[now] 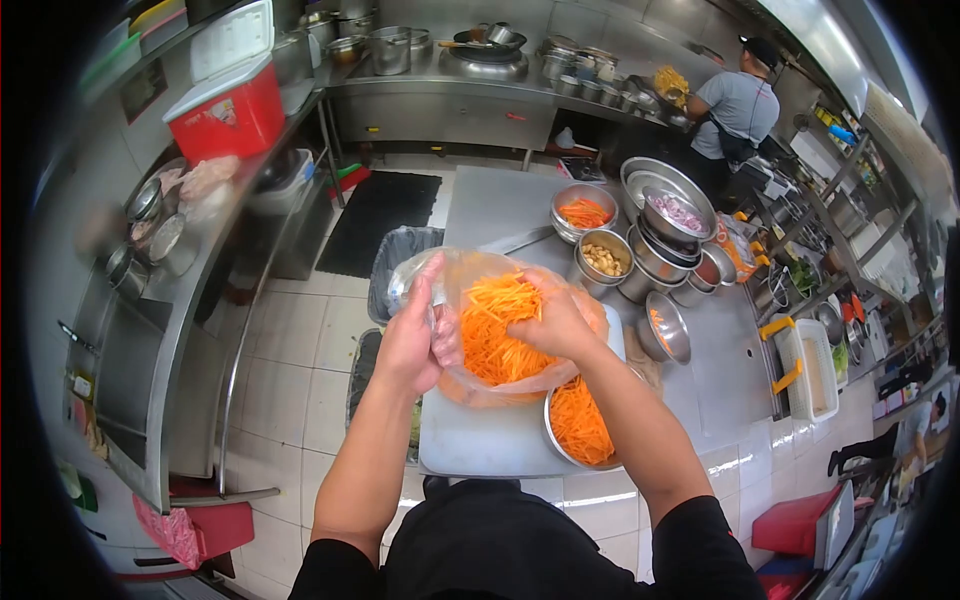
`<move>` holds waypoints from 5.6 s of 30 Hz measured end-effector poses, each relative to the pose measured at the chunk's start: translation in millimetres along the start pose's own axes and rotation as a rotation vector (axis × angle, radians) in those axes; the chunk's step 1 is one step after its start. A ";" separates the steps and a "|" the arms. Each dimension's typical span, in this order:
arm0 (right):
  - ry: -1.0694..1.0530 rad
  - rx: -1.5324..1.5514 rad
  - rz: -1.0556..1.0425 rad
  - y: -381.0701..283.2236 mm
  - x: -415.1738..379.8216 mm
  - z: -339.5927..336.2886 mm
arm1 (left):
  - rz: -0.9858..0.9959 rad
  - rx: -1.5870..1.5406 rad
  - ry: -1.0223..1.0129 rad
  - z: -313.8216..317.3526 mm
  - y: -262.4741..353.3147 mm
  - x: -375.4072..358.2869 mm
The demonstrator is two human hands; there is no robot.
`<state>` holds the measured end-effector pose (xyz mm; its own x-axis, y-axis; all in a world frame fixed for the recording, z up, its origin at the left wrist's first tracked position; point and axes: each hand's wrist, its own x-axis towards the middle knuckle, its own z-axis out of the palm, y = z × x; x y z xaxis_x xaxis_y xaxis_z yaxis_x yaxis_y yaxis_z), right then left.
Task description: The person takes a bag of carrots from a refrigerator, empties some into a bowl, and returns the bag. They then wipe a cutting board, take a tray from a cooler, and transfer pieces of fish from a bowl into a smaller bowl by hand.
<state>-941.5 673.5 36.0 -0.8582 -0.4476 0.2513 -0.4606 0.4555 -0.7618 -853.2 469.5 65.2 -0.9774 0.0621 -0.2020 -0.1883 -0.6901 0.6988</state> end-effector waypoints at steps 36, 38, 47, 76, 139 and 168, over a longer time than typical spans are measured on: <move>-0.138 -0.809 -0.053 -25.0 -125.8 -55.4 | -0.016 0.044 -0.045 15.7 -6.2 -8.2; -0.285 -0.656 -0.021 -38.4 -88.2 -54.4 | -0.030 0.051 -0.078 16.8 -9.3 -13.8; -0.485 -0.917 0.048 -1.3 -7.7 73.1 | -0.027 0.095 -0.046 16.1 -8.7 -30.8; -0.140 0.299 0.195 -49.3 -8.4 -55.1 | 0.025 0.036 -0.014 -6.2 0.8 8.1; 0.756 0.734 0.985 208.0 -183.2 -152.0 | 0.338 1.234 0.375 -0.9 33.8 -51.2; 0.437 -0.635 -0.022 -14.7 -132.7 -36.1 | 0.253 1.252 -0.476 104.0 -73.4 16.5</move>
<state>-829.1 754.0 35.4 -0.7979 -0.1771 0.5762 -0.4069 0.8634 -0.2982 -865.5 596.1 82.0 -0.8879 0.4491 0.0997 0.2885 0.3748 0.8811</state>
